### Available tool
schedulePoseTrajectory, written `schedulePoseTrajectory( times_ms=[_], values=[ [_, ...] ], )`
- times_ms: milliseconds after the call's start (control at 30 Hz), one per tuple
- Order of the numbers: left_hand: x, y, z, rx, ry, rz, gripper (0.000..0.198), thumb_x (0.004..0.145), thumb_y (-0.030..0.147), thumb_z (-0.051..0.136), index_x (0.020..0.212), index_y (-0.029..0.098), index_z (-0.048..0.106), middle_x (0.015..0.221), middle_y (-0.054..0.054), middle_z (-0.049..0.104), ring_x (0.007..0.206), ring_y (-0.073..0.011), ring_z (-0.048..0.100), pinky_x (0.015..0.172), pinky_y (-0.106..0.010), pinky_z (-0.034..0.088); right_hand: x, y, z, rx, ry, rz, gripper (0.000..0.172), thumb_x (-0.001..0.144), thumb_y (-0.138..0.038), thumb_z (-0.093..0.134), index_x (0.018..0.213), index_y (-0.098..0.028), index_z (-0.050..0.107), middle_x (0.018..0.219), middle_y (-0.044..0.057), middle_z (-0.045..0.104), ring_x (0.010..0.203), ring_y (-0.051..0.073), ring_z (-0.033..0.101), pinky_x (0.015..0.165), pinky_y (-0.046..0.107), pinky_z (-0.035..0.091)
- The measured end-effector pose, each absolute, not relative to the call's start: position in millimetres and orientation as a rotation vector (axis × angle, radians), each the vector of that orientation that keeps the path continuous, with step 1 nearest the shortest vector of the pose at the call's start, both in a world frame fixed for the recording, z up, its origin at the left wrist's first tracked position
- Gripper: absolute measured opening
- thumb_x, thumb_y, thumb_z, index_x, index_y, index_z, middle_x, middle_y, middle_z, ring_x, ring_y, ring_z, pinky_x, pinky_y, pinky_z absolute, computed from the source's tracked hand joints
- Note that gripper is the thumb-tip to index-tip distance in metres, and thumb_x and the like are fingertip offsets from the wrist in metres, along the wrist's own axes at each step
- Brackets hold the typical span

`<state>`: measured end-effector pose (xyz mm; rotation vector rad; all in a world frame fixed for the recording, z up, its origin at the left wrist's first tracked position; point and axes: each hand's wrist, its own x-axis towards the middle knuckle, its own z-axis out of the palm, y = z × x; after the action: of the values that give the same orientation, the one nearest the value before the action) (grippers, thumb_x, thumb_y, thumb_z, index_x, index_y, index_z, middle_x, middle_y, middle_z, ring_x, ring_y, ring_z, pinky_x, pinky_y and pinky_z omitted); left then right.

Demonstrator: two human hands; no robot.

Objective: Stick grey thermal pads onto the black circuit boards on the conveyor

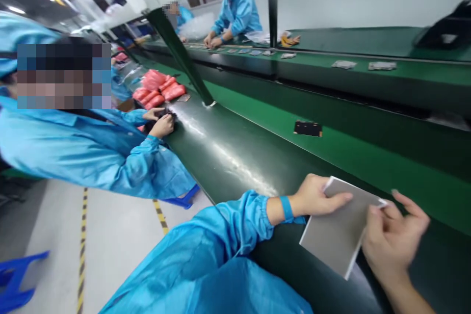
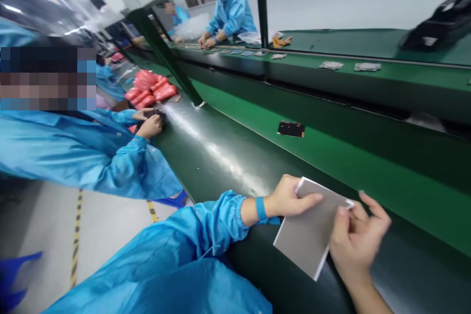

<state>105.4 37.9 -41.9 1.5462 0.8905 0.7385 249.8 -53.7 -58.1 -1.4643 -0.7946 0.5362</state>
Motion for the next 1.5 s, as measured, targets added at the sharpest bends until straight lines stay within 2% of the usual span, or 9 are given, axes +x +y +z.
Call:
schedulePoseTrajectory(
  times_ms=[267,567,633,800,1067,1200,1300,1433,1500],
  values=[
    [106,38,-36,1.499,0.880,0.703,0.049,0.083,0.063,0.085,0.080,0.015,0.075,0.073,0.000,0.067,0.076,-0.0150,0.063,0.066,-0.022,0.050,252,-53,-53,-1.537,-0.781,0.524,0.063,0.072,-0.061,0.089,0.123,-0.044,0.056,0.090,0.012,0.067,0.061,0.032,0.059,0.052,0.047,0.036],
    [110,37,-42,1.587,0.871,0.791,0.043,0.090,0.056,0.076,0.087,0.013,0.080,0.076,-0.005,0.075,0.071,-0.0153,0.064,0.067,-0.025,0.051,250,-52,-53,-1.452,-0.883,0.527,0.058,0.093,-0.054,0.073,0.136,-0.026,0.045,0.083,-0.001,0.055,0.060,0.016,0.051,0.055,0.030,0.039],
    [110,42,-41,1.571,0.844,0.834,0.044,0.089,0.057,0.076,0.089,0.014,0.082,0.077,-0.006,0.077,0.068,-0.0155,0.064,0.065,-0.025,0.052,262,-43,-49,-1.384,-0.906,0.487,0.055,0.096,-0.050,0.069,0.137,-0.027,0.041,0.090,0.001,0.060,0.065,0.016,0.054,0.059,0.031,0.043],
    [110,48,-35,1.478,0.757,0.737,0.047,0.079,0.060,0.085,0.083,0.013,0.079,0.077,-0.007,0.078,0.069,-0.0176,0.068,0.063,-0.026,0.053,315,9,-36,-1.312,-0.903,0.195,0.055,0.094,-0.045,0.066,0.138,-0.029,0.037,0.101,0.002,0.059,0.072,0.017,0.055,0.059,0.030,0.044],
    [106,51,-26,1.154,0.519,0.399,0.053,0.074,0.060,0.092,0.093,0.012,0.082,0.081,-0.007,0.079,0.067,-0.0168,0.070,0.061,-0.024,0.053,296,116,-36,-1.457,-1.565,0.498,0.053,0.088,-0.017,0.065,0.138,-0.023,0.047,0.092,-0.002,0.067,0.077,0.016,0.058,0.082,0.035,0.053],
    [108,51,-24,1.081,0.550,0.491,0.051,0.073,0.057,0.094,0.092,0.011,0.081,0.081,-0.005,0.078,0.069,-0.0148,0.068,0.066,-0.023,0.052,290,110,-26,-1.354,-1.428,0.642,0.052,0.092,-0.039,0.069,0.137,-0.026,0.046,0.092,0.000,0.069,0.077,0.019,0.063,0.077,0.037,0.056],
    [110,42,-19,1.032,0.561,0.511,0.049,0.069,0.053,0.096,0.089,0.011,0.079,0.082,-0.003,0.076,0.072,-0.0145,0.066,0.070,-0.024,0.052,293,66,-6,-1.361,-1.248,0.691,0.062,0.083,-0.059,0.080,0.129,-0.030,0.050,0.086,0.001,0.070,0.078,0.024,0.069,0.072,0.039,0.057],
    [114,42,-20,0.945,0.597,0.453,0.040,0.074,0.044,0.094,0.094,0.013,0.078,0.089,-0.002,0.074,0.079,-0.0147,0.066,0.077,-0.028,0.053,305,0,-7,-1.517,-0.937,0.592,0.063,0.066,-0.056,0.098,0.114,-0.036,0.063,0.082,0.007,0.070,0.066,0.025,0.061,0.069,0.049,0.048],
    [113,44,-25,0.909,0.604,0.430,0.036,0.077,0.041,0.093,0.097,0.015,0.077,0.092,-0.002,0.074,0.080,-0.0148,0.067,0.079,-0.029,0.055,302,-26,-20,-1.500,-0.744,0.512,0.062,0.063,-0.058,0.099,0.114,-0.043,0.068,0.085,0.008,0.065,0.077,0.029,0.061,0.072,0.053,0.044]
  ],
)
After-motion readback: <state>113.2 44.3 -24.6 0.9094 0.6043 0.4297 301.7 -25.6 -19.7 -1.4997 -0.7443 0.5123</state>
